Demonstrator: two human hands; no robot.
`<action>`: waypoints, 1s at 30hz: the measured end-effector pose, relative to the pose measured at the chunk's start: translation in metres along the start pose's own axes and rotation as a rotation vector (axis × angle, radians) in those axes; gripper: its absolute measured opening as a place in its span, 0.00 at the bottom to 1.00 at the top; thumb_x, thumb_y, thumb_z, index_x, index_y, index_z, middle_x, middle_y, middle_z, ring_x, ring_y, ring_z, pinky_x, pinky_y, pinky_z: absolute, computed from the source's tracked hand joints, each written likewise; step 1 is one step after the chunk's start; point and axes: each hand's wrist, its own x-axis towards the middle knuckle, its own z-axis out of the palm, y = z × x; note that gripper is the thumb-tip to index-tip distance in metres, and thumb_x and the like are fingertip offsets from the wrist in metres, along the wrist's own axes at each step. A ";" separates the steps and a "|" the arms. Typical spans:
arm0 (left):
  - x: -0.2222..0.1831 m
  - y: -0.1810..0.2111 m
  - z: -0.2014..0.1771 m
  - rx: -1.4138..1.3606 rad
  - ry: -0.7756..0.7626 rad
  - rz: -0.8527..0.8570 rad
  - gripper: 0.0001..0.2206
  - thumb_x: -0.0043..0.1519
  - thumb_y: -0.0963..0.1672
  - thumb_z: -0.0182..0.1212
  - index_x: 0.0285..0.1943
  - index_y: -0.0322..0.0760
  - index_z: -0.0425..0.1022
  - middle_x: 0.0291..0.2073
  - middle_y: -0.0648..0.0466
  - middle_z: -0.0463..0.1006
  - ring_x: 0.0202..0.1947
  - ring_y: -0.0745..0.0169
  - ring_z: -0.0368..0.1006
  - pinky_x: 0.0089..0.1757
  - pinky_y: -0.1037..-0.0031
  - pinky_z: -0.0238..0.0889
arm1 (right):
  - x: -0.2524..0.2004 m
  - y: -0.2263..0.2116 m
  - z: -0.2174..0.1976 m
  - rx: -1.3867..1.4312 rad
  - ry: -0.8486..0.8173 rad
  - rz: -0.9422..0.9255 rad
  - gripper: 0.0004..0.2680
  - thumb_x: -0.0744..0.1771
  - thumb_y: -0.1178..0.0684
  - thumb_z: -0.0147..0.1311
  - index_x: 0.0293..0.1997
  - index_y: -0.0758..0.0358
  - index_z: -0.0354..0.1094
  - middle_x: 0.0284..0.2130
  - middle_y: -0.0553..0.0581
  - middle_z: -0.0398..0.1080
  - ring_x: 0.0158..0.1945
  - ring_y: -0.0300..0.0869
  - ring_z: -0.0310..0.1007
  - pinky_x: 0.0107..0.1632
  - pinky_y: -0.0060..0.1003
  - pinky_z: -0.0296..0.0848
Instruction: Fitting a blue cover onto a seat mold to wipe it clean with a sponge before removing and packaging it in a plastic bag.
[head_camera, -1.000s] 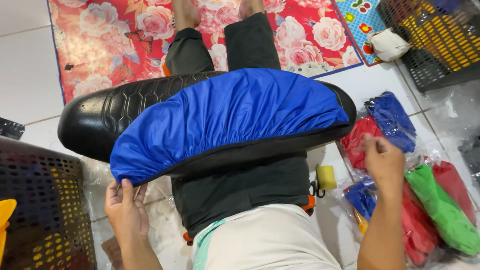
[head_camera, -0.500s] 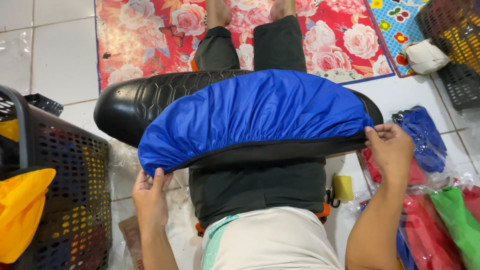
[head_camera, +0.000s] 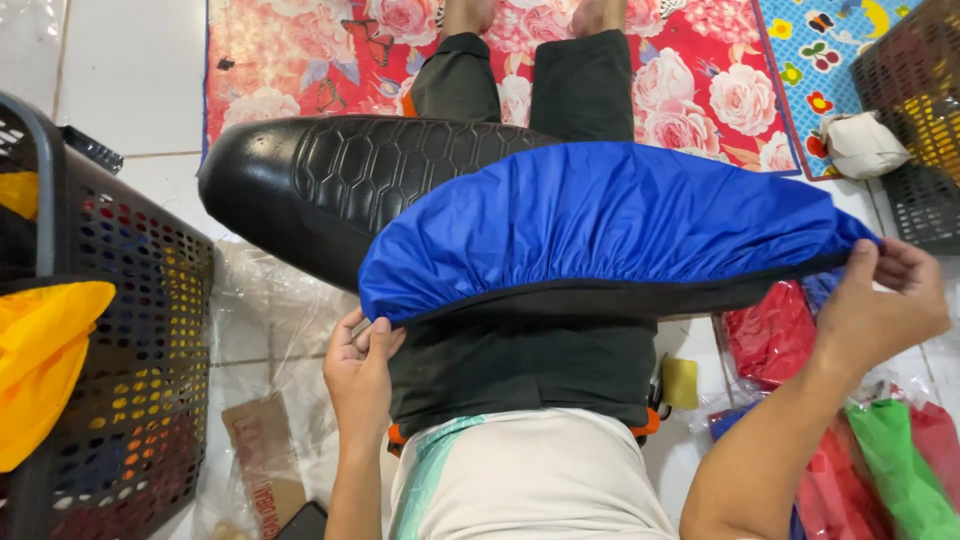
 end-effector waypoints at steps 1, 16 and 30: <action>-0.004 0.004 0.002 -0.002 0.013 0.000 0.19 0.64 0.45 0.59 0.61 0.31 0.68 0.43 0.43 0.83 0.44 0.53 0.82 0.53 0.68 0.76 | 0.003 -0.032 -0.006 0.010 -0.008 -0.004 0.03 0.72 0.64 0.70 0.48 0.68 0.79 0.33 0.57 0.77 0.33 0.39 0.73 0.37 0.33 0.74; -0.028 0.018 0.005 0.110 -0.003 0.491 0.09 0.64 0.44 0.65 0.47 0.36 0.76 0.32 0.45 0.87 0.34 0.63 0.85 0.39 0.72 0.79 | -0.098 -0.338 0.011 0.617 -0.279 -0.697 0.12 0.63 0.58 0.69 0.23 0.57 0.64 0.27 0.47 0.76 0.27 0.41 0.76 0.35 0.30 0.76; -0.019 0.009 -0.003 0.024 -0.096 0.386 0.12 0.61 0.45 0.69 0.48 0.34 0.75 0.35 0.42 0.87 0.34 0.64 0.84 0.39 0.73 0.78 | -0.112 -0.363 0.012 0.787 -0.351 -0.845 0.12 0.64 0.61 0.66 0.23 0.60 0.63 0.27 0.50 0.77 0.28 0.42 0.78 0.37 0.35 0.80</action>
